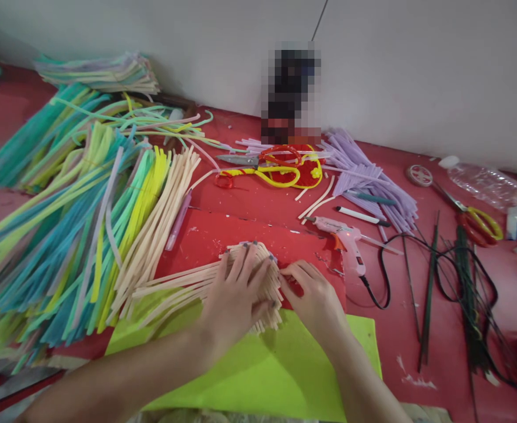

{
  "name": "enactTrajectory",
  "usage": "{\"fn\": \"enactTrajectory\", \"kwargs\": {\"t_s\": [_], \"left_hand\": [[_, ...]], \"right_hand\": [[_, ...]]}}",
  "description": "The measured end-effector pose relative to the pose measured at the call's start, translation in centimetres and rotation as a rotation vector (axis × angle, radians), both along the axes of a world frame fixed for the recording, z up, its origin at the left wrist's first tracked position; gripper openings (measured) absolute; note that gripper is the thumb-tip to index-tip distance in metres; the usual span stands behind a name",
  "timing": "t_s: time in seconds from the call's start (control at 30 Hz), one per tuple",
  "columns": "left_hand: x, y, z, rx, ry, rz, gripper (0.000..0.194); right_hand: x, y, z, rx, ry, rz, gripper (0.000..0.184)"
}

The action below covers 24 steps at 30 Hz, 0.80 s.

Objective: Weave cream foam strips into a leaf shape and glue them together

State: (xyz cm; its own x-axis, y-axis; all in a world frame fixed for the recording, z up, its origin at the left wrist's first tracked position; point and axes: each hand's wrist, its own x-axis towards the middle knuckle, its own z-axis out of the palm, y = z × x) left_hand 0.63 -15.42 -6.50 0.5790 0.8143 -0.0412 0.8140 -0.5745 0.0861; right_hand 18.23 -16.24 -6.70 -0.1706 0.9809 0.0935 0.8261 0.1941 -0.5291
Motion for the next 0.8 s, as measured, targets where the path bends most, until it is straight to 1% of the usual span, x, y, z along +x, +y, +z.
{"fn": "enactTrajectory", "kwargs": {"t_s": [0.33,0.53,0.8], "left_hand": [[0.08,-0.01,0.0,-0.007,0.006,0.007,0.065],[0.1,-0.03,0.09,-0.01,-0.009,0.018,0.065],[0.2,-0.05,0.03,0.006,0.026,0.012,0.066]], "right_hand": [[0.18,0.02,-0.06,-0.01,0.005,-0.002,0.014],[-0.05,-0.09,-0.18,0.018,-0.02,-0.016,0.015],[-0.13,-0.09,-0.47,0.033,0.027,0.003,0.013]]}}
